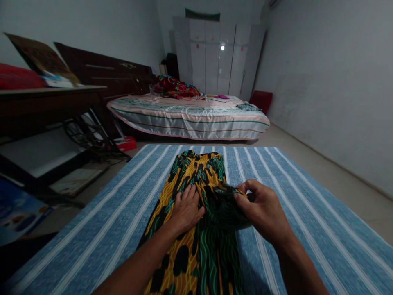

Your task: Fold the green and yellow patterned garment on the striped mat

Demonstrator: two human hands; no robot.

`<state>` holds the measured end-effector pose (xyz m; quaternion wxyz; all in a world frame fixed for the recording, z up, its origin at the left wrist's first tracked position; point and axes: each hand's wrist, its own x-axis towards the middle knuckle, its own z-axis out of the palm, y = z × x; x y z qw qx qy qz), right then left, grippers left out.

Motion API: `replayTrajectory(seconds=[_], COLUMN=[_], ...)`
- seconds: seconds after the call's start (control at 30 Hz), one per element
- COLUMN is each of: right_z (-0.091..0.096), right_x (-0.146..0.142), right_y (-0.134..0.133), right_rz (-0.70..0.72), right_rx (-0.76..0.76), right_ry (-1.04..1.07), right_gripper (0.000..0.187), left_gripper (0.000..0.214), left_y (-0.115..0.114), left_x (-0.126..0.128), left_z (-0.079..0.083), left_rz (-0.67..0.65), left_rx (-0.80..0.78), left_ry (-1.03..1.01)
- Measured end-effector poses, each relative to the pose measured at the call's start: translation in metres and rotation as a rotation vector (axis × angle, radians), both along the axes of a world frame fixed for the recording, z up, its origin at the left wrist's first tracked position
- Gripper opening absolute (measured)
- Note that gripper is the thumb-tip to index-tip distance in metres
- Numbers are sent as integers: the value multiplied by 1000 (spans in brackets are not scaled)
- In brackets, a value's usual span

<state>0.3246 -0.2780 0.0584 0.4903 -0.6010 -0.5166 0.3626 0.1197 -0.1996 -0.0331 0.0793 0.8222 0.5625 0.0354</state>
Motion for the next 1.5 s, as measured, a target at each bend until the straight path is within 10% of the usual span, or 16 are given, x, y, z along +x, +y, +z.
replayTrajectory(seconds=[0.77,1.0,1.5], right_z=[-10,-11,-1], right_x=[15,16,12], right_y=[12,14,9], right_rz=[21,15,-5], right_rx=[-164,-143,-129], right_ry=[10,53,307], right_gripper=[28,28,36], left_gripper=[55,20,13], left_y=[13,38,48], left_x=[-4,5,-35], left_z=[12,22,15], left_rz=[43,-9,97], left_rx=[125,228,404], left_ry=[-130,-46,-53])
